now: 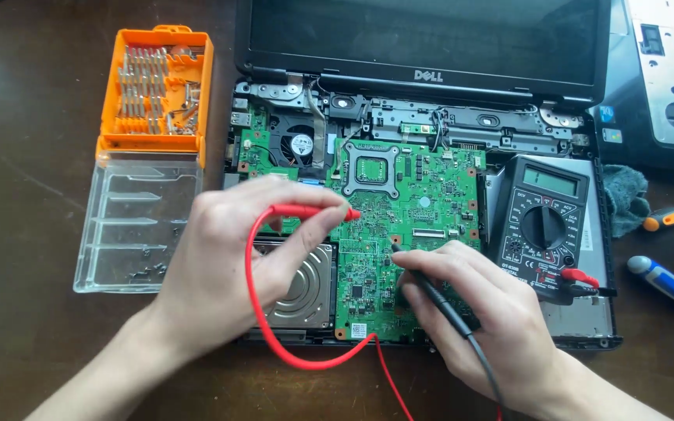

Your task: Measuring voltage on a laptop motherboard using a digital multimeter to diagnose hardware issues.

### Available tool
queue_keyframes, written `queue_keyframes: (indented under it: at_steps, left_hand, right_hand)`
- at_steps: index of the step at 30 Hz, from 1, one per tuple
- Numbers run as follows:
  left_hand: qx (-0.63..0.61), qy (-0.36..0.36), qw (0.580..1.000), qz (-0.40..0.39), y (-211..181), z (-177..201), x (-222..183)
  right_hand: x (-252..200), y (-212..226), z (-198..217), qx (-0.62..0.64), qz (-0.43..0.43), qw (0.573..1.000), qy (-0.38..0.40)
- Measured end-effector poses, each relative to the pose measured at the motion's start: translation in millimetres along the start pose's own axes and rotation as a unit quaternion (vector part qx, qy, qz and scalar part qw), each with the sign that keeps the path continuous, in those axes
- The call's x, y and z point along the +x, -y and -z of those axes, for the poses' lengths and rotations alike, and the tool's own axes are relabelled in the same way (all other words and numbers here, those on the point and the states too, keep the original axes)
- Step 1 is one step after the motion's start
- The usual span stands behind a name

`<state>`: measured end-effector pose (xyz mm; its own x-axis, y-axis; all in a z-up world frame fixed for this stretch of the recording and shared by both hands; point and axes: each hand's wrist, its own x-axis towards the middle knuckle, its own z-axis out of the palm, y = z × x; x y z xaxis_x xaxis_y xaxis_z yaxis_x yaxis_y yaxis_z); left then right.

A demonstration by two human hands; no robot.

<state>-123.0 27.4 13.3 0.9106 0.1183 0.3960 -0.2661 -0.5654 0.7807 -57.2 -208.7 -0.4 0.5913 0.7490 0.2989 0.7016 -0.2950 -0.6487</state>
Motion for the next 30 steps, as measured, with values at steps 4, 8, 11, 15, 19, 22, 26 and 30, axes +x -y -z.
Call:
queue_keyframes:
  at_steps: [4,8,11,15,19,22,26,30]
  left_hand:
    - [-0.005,0.007,0.999,-0.05,9,0,5]
    - [-0.023,0.014,0.999,-0.029,14,-6,-7]
    - [-0.002,0.009,0.999,-0.032,14,-6,-7]
    - [0.037,0.009,0.998,-0.049,18,-5,-8]
    - [0.043,0.025,0.995,-0.09,19,-5,-8]
    - [0.039,0.032,0.992,-0.119,20,-4,-9]
    - [0.064,0.042,0.99,-0.115,20,-4,-11]
    - [0.02,0.048,0.995,-0.085,22,-4,-9]
  right_hand:
    - [2,0,-3,-0.069,0.068,0.995,-0.018]
    - [1,1,-6,-0.087,0.06,0.994,-0.026]
    - [5,3,-5,-0.081,0.082,0.993,-0.03]
    - [4,4,-5,-0.089,0.067,0.994,-0.013]
    - [0,3,-6,-0.1,0.033,0.994,0.016]
    - [1,0,-7,-0.109,0.062,0.992,0.009]
    - [-3,-5,-9,-0.106,0.036,0.993,0.027]
    - [-4,-12,-12,-0.111,0.077,0.99,0.04]
